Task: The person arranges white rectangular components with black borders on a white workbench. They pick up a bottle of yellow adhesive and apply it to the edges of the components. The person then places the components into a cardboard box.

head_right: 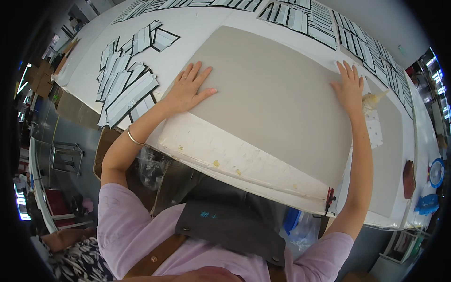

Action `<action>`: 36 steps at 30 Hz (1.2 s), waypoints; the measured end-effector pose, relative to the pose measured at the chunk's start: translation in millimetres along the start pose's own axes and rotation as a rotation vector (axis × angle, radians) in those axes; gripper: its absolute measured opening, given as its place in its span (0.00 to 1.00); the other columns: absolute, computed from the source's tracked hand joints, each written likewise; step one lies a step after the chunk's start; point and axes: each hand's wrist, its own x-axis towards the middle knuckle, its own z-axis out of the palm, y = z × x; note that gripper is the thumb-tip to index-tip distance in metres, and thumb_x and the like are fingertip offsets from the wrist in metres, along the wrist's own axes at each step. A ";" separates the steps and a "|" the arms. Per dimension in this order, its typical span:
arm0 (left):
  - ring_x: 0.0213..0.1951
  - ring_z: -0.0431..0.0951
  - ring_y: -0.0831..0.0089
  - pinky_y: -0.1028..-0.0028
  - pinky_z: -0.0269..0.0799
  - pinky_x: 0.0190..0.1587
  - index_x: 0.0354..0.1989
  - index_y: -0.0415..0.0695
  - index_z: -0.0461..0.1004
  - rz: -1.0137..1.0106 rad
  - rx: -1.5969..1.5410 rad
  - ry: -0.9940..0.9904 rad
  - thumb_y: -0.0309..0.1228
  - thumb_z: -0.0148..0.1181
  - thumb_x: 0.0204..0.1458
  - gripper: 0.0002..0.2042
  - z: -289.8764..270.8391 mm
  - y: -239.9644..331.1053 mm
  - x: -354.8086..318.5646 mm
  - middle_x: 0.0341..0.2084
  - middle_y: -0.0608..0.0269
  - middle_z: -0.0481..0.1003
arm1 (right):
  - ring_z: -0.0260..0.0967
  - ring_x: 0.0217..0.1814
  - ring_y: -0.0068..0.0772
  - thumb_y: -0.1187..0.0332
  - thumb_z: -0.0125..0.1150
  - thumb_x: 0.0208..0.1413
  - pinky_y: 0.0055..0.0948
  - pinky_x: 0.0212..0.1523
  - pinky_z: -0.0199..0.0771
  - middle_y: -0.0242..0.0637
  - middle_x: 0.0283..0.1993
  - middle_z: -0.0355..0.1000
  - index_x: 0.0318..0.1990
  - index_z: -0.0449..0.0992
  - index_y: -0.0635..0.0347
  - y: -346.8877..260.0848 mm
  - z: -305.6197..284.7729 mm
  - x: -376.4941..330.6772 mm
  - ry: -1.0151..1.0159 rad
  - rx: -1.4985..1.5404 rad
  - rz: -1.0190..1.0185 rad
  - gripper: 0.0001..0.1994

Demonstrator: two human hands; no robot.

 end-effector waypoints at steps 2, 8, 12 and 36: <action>0.69 0.48 0.36 0.49 0.44 0.68 0.70 0.44 0.56 0.002 0.062 0.042 0.63 0.42 0.59 0.39 2.1 12.5 -6.4 0.68 0.33 0.51 | 0.48 0.75 0.47 0.54 0.58 0.60 0.64 0.69 0.44 0.35 0.69 0.60 0.67 0.63 0.46 -23.8 -6.9 -9.2 -0.048 -0.078 -0.082 0.28; 0.65 0.54 0.32 0.45 0.50 0.64 0.67 0.39 0.59 -0.055 0.173 0.121 0.61 0.41 0.60 0.39 11.4 47.0 -13.3 0.64 0.29 0.56 | 0.46 0.76 0.45 0.47 0.45 0.65 0.67 0.69 0.40 0.36 0.72 0.56 0.66 0.64 0.49 -53.3 4.3 -32.7 -0.280 0.209 -0.004 0.27; 0.64 0.56 0.32 0.46 0.51 0.63 0.66 0.39 0.61 -0.027 0.189 0.173 0.60 0.44 0.60 0.38 11.7 45.2 -19.9 0.62 0.30 0.58 | 0.44 0.77 0.45 0.46 0.41 0.67 0.65 0.69 0.39 0.37 0.73 0.54 0.68 0.62 0.50 -61.0 -0.2 -39.8 -0.329 0.355 0.067 0.28; 0.59 0.70 0.49 0.62 0.63 0.62 0.59 0.39 0.70 -0.971 -0.990 -0.816 0.43 0.40 0.66 0.23 225.6 105.5 -309.5 0.57 0.43 0.70 | 0.42 0.78 0.47 0.56 0.49 0.65 0.61 0.72 0.36 0.38 0.73 0.55 0.64 0.66 0.53 -112.1 -109.1 -123.7 -0.338 0.497 -0.442 0.23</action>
